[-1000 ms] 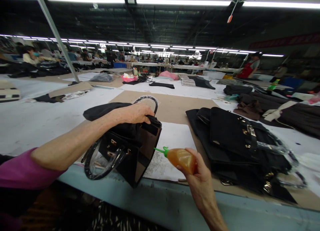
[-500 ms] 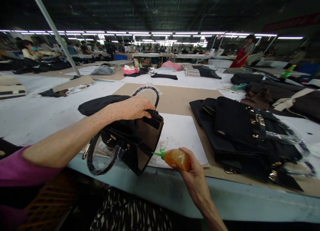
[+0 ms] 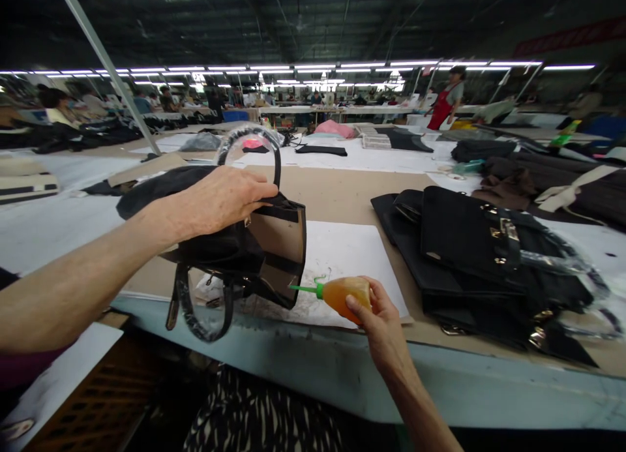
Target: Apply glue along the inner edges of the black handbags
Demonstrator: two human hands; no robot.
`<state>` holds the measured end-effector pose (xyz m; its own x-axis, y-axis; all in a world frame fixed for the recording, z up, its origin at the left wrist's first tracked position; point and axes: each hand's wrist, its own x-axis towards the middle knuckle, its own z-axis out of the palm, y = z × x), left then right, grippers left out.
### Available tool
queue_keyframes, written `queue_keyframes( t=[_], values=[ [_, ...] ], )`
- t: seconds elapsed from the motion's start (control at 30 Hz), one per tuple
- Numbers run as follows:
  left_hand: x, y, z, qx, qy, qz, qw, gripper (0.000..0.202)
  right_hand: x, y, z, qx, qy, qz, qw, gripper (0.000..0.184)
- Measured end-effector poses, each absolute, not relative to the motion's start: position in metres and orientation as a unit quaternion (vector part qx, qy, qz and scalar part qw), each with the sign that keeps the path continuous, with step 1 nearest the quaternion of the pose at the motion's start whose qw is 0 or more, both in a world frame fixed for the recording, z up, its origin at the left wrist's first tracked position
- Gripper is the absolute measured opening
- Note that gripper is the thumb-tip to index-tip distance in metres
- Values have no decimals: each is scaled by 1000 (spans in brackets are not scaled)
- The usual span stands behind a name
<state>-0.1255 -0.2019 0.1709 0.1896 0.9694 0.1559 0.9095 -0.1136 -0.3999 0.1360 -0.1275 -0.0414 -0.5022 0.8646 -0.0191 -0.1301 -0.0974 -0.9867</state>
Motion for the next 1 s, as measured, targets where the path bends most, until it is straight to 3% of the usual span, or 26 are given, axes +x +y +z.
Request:
queue_keyframes(
  t=[0.33,0.63,1.0],
  values=[
    [-116,-231,120,-722,-635,70,268,22,117,-111,-54,-344,-613,573,422,52],
    [-110,-252,106,-713,-632,44,300,20,103,-101,-49,-333,-660,505,445,53],
    [-108,-267,94,-726,-624,23,288,26,102,-108,-70,-347,-670,522,398,56]
  ],
)
